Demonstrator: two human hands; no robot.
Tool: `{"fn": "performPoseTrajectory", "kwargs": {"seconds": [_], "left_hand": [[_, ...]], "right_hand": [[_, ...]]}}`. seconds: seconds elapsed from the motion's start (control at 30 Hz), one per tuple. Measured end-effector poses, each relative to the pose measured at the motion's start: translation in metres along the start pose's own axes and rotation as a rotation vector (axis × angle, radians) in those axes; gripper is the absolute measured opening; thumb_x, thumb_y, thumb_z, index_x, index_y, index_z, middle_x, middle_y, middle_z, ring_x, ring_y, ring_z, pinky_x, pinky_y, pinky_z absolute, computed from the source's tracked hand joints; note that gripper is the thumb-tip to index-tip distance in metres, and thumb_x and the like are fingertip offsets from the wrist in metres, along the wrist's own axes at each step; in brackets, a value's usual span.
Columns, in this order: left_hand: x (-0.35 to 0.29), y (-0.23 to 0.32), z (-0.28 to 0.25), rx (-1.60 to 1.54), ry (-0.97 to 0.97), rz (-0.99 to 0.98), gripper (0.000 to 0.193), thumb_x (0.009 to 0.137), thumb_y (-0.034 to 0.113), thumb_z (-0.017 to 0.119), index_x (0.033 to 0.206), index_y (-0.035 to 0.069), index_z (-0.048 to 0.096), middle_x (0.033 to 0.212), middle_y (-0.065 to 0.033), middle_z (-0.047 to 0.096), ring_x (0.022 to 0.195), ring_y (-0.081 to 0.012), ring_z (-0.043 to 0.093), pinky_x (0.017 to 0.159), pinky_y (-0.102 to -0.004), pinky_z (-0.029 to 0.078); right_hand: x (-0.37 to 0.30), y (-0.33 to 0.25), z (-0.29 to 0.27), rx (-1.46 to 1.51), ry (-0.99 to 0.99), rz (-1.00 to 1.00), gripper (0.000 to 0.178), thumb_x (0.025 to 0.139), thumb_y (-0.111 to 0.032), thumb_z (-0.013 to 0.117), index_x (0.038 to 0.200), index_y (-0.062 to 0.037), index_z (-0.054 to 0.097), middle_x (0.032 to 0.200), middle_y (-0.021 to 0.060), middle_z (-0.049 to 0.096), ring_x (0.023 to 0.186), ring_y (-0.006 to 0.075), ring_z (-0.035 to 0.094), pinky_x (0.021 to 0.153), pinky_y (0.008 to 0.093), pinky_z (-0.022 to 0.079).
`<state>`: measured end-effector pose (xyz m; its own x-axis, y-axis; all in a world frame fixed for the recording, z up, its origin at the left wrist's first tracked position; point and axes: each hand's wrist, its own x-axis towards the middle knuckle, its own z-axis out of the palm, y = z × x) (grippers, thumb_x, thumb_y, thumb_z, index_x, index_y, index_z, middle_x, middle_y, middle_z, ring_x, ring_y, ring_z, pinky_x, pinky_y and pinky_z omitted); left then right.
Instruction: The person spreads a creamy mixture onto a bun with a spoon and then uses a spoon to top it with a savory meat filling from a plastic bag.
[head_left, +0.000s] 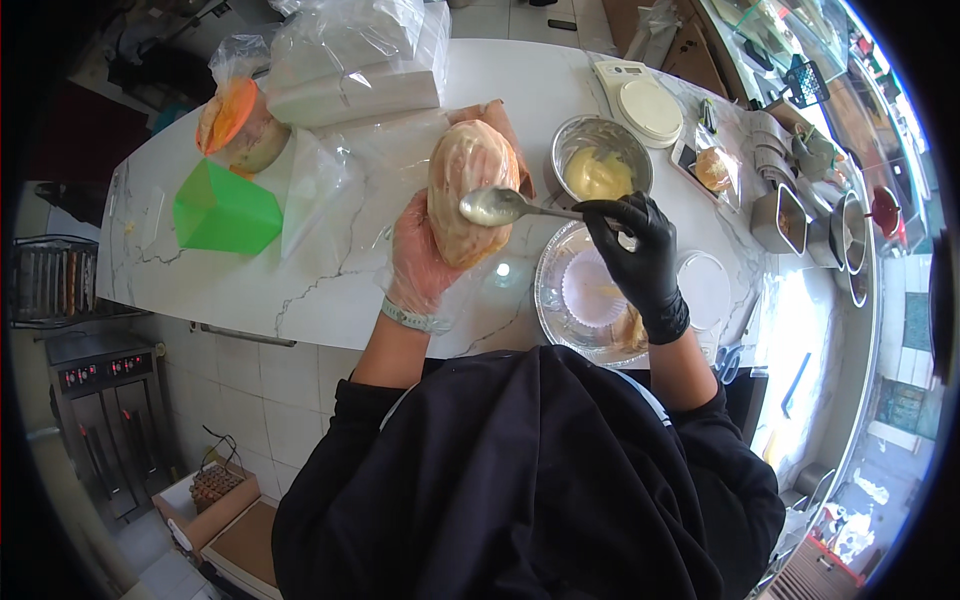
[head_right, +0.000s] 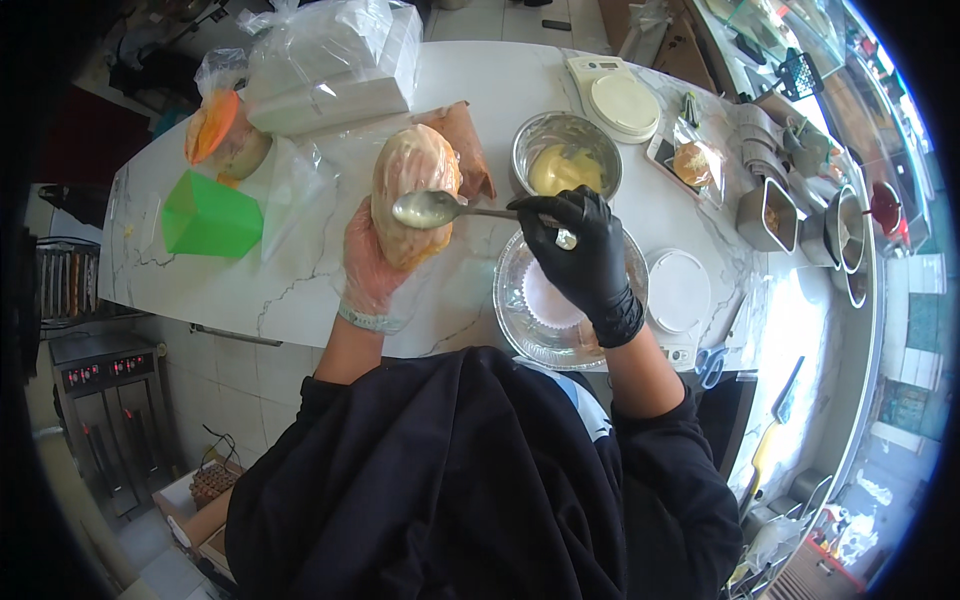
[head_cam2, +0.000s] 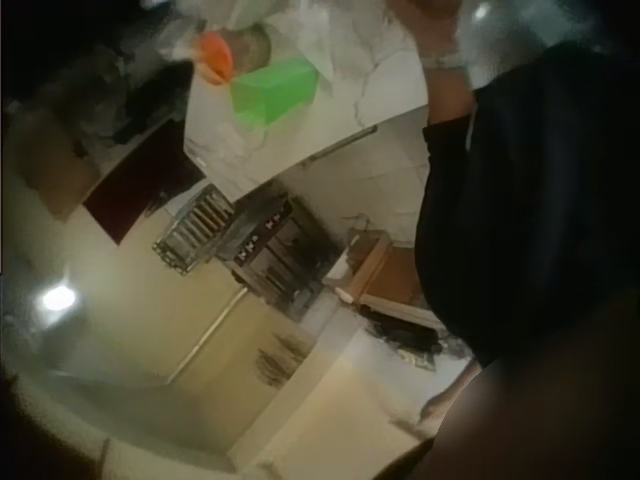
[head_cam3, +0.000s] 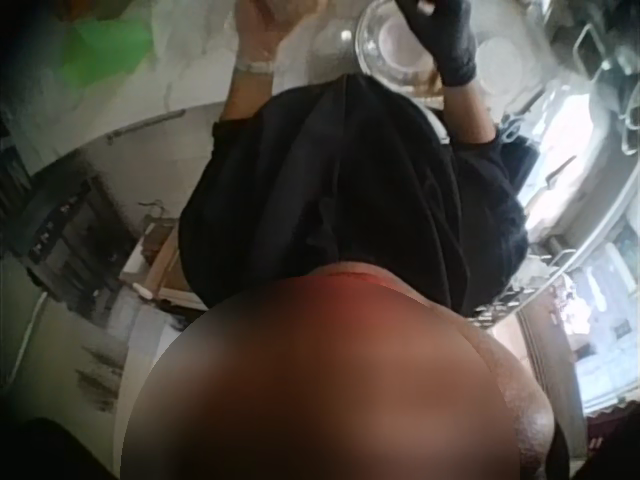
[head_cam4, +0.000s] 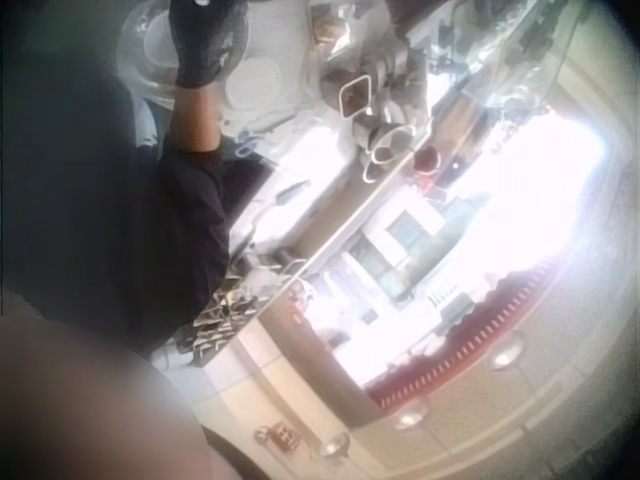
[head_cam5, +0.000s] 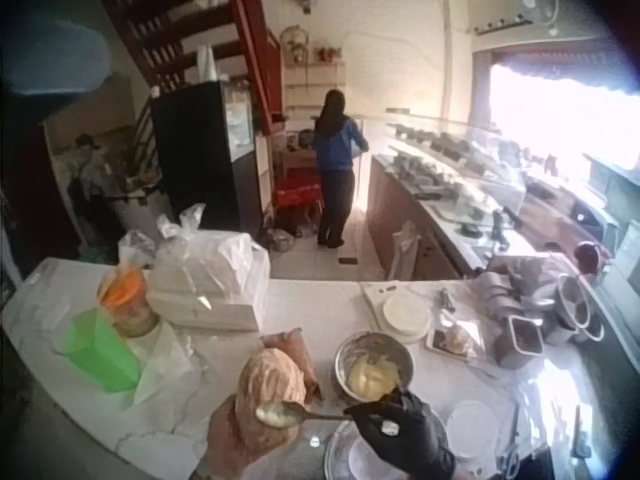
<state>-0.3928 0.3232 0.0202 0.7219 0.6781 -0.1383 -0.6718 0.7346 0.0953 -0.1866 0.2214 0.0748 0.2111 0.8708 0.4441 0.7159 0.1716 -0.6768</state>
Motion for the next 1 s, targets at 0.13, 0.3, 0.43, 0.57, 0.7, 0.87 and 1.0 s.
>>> {"fn": "performPoseTrajectory", "kwargs": {"seconds": [0.13,0.3,0.43,0.57,0.7,0.87,1.0], "left_hand": [[0.0,-0.006,0.003,0.053,0.008,-0.103,0.045,0.091,0.026,0.031,0.129,0.004,0.038,0.129,-0.0144,0.043,0.119,-0.03,0.043,0.1,-0.0461,0.035],[0.002,-0.009,-0.006,0.008,-0.03,-0.172,0.044,0.091,0.026,0.03,0.129,0.004,0.038,0.128,-0.014,0.044,0.117,-0.0292,0.045,0.099,-0.0452,0.035],[0.004,-0.012,-0.006,0.047,-0.035,-0.184,0.042,0.092,0.026,0.031,0.126,0.003,0.041,0.125,-0.013,0.048,0.114,-0.0272,0.048,0.098,-0.0429,0.037],[0.003,-0.011,-0.006,0.094,-0.002,-0.183,0.041,0.092,0.025,0.032,0.125,0.003,0.043,0.124,-0.0125,0.049,0.114,-0.0266,0.049,0.098,-0.0423,0.038],[0.004,-0.012,-0.003,0.136,0.029,-0.169,0.041,0.092,0.025,0.032,0.125,0.003,0.043,0.124,-0.0124,0.049,0.113,-0.0264,0.049,0.098,-0.0422,0.038],[0.005,-0.013,-0.001,0.109,-0.002,-0.167,0.04,0.092,0.024,0.032,0.124,0.003,0.043,0.124,-0.0126,0.049,0.113,-0.0263,0.049,0.098,-0.0424,0.038],[0.007,-0.012,-0.002,0.118,0.048,-0.152,0.04,0.092,0.024,0.033,0.124,0.002,0.043,0.124,-0.0127,0.049,0.114,-0.0267,0.048,0.098,-0.0425,0.038]], "right_hand": [[0.012,0.027,-0.005,0.212,0.023,0.216,0.015,0.078,-0.012,0.063,0.091,-0.0046,0.067,0.077,0.008,0.064,0.067,0.0118,0.057,0.063,0.0243,0.044],[0.043,0.042,-0.012,0.407,-0.081,0.407,0.025,0.082,-0.016,0.06,0.098,0.0024,0.064,0.086,0.0057,0.065,0.074,0.0081,0.056,0.069,0.0216,0.045],[0.057,0.035,-0.017,0.366,-0.082,0.414,0.027,0.082,-0.017,0.059,0.099,0.0036,0.063,0.088,0.0064,0.066,0.076,0.0083,0.056,0.071,0.0217,0.045],[0.056,0.023,-0.027,0.263,-0.159,0.24,0.025,0.082,-0.019,0.061,0.098,0.0001,0.064,0.092,0.008,0.066,0.081,0.0086,0.058,0.074,0.0226,0.046],[0.058,0.027,-0.033,0.241,-0.153,0.242,0.024,0.082,-0.02,0.061,0.097,-0.0012,0.065,0.088,0.0074,0.067,0.075,0.0079,0.057,0.071,0.0231,0.046],[0.051,0.033,-0.034,0.163,-0.223,0.275,0.027,0.082,-0.024,0.062,0.093,0.0003,0.065,0.079,0.008,0.066,0.063,0.0089,0.053,0.064,0.0245,0.045],[0.046,0.02,-0.029,0.097,-0.255,0.276,0.027,0.081,-0.025,0.062,0.092,0.0,0.066,0.077,0.0101,0.066,0.062,0.0101,0.053,0.063,0.0247,0.045]]}}
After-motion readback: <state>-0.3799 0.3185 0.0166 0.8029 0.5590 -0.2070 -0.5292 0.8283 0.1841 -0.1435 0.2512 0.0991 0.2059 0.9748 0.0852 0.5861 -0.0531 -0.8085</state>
